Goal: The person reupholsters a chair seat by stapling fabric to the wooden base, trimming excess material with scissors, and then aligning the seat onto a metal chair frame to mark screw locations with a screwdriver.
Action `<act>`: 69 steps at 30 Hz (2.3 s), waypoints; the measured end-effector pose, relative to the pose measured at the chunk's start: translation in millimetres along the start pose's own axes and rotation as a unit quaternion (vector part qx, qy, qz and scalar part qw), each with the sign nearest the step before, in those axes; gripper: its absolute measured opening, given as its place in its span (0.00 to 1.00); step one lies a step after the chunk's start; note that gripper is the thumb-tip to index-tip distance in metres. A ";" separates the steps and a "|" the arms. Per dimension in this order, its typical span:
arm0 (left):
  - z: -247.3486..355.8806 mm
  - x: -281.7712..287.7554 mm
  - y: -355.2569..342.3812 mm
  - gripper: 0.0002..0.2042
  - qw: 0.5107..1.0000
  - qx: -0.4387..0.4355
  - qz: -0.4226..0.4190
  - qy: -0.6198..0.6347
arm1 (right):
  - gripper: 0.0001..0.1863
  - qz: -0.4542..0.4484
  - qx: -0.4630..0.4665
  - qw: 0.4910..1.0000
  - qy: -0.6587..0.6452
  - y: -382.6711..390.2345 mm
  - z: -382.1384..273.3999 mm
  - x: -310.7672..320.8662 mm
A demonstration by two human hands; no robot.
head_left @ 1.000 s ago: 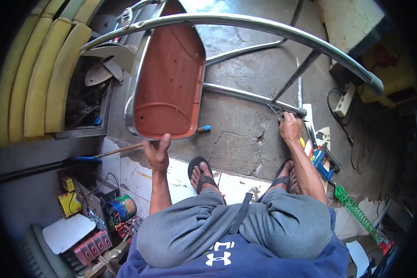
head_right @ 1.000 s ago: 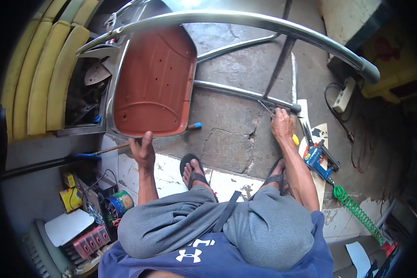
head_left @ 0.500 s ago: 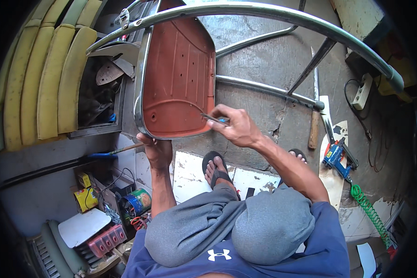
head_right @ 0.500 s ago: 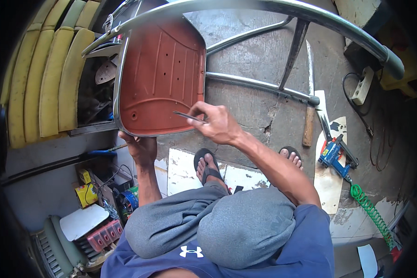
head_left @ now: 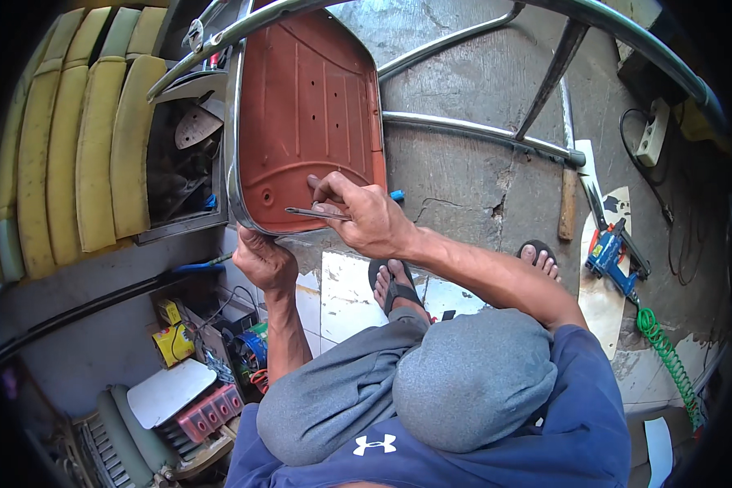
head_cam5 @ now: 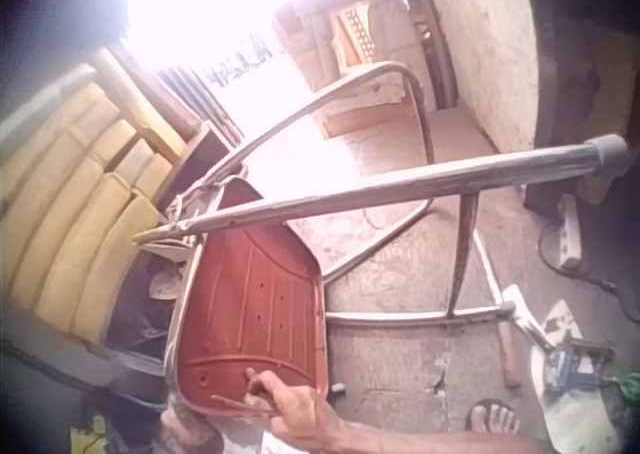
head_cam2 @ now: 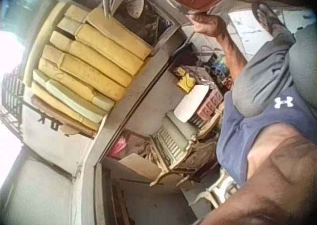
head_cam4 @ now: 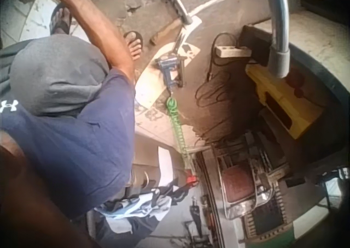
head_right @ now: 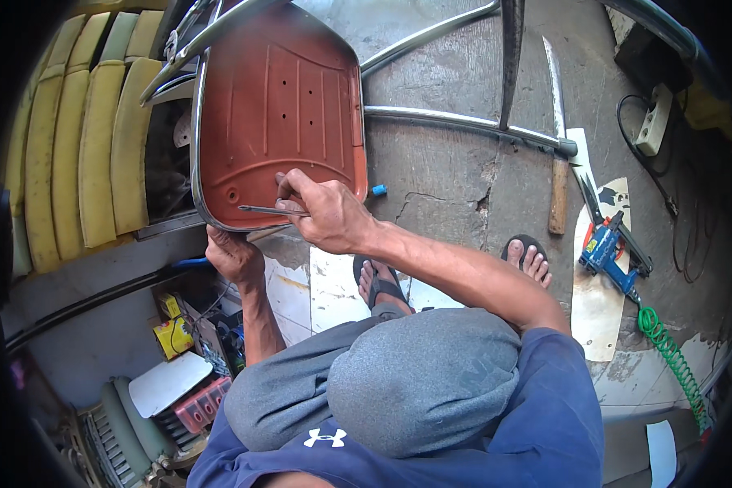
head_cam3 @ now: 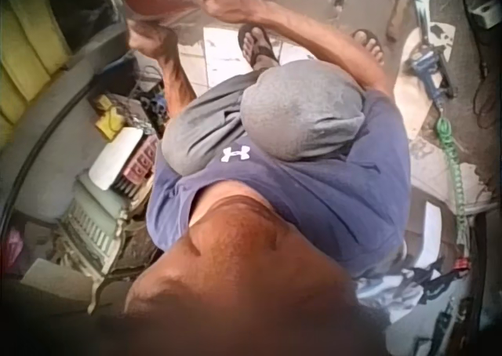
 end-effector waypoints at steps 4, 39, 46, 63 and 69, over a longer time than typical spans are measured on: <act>4.8 4.0 -0.6 0.30 1.000 0.013 0.005 0.019 | 0.10 -0.033 -0.041 0.999 -0.011 0.5 6.2 -4.1; 16.0 -14.7 -2.7 0.27 0.967 0.134 -0.033 0.215 | 0.12 -0.035 -0.079 0.992 -0.097 -7.5 9.7 -3.4; 6.9 -11.8 -0.8 0.23 0.964 0.151 -0.015 0.219 | 0.13 -0.040 -0.087 0.990 -0.107 -10.8 12.6 -6.2; 1.6 -18.7 4.3 0.22 0.916 0.219 0.012 0.335 | 0.13 -0.044 -0.032 0.999 0.005 -31.0 3.1 -4.3; 0.3 -22.4 5.3 0.23 0.905 0.204 0.015 0.372 | 0.12 -0.034 -0.026 0.999 -0.029 -28.5 9.0 -7.7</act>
Point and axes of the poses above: each hand's wrist, its own y-axis away from the middle knuckle, its own x-axis out of the back of the hand, z = x × y, the point moved 9 cm from there along -y, towards the middle knuckle, and after that the axes turned 6 degrees about -z, right-handed, at the moved point
